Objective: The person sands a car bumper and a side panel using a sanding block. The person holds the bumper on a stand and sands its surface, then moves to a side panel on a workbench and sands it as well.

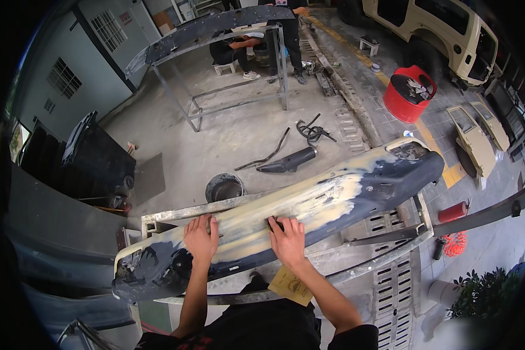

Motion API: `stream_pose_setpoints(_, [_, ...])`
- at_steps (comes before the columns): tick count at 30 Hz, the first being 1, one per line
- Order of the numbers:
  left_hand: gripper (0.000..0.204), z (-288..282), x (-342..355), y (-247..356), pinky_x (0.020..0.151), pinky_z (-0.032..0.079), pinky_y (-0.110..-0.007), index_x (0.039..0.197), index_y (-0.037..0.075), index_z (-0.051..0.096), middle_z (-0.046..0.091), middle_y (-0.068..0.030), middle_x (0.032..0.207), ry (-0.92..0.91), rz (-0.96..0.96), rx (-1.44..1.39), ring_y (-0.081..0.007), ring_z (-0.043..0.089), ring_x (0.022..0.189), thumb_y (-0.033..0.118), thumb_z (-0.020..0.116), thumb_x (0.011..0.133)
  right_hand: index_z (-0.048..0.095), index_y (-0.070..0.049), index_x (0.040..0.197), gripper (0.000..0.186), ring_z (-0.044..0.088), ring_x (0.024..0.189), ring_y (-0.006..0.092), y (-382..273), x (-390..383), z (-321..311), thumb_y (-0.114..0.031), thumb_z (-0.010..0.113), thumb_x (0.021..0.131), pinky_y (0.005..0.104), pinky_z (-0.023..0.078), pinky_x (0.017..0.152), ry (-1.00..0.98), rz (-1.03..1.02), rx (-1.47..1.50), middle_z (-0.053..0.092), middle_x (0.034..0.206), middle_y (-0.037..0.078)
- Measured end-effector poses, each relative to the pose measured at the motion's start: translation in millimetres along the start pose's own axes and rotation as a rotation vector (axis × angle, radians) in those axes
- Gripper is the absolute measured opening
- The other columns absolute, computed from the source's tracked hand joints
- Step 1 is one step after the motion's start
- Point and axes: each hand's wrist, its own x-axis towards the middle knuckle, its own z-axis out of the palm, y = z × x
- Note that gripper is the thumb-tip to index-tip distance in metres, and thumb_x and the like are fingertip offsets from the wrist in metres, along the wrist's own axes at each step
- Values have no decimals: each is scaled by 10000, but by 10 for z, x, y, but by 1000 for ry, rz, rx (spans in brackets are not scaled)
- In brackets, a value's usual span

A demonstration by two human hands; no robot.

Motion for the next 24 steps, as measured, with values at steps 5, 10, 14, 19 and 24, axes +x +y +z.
stream_pose_setpoints(5, [266, -30, -3, 0, 864, 471, -430, 987, 68, 712, 714, -97, 930, -14, -33, 27, -304, 657, 905, 299, 587, 941, 706, -116, 1231, 420, 535, 997, 281, 46, 51, -147, -113, 730, 811, 420, 405, 844, -62, -4, 65, 598, 1084, 67])
stream_pose_setpoints(10, [260, 18, 6, 21, 846, 472, -428, 966, 68, 709, 708, -92, 909, 18, -17, 4, -303, 654, 895, 297, 591, 935, 715, -113, 1213, 375, 542, 979, 274, -48, -16, 70, -143, 729, 839, 408, 403, 815, -17, 38, 196, 601, 1064, 59])
stream_pose_setpoints(14, [223, -15, -9, 1, 843, 470, -435, 963, 84, 686, 708, -84, 928, 12, -14, 20, -316, 648, 895, 279, 579, 945, 714, -109, 1223, 356, 546, 982, 279, 113, 24, -89, -161, 711, 871, 412, 405, 821, -23, 31, 118, 601, 1067, 70])
stream_pose_setpoints(19, [215, 1, -15, 20, 835, 469, -434, 952, 84, 683, 702, -83, 913, 29, -12, 14, -313, 646, 888, 274, 583, 941, 720, -105, 1211, 325, 542, 957, 277, -4, -1, 9, -152, 696, 890, 411, 406, 804, -13, -12, 182, 602, 1054, 72])
stream_pose_setpoints(24, [218, 24, 4, 15, 823, 475, -430, 955, 78, 690, 702, -86, 905, 53, 4, 12, -308, 650, 880, 271, 594, 928, 720, -93, 1204, 326, 550, 972, 274, -47, -17, 13, -144, 705, 882, 407, 416, 807, 22, 68, 120, 603, 1055, 78])
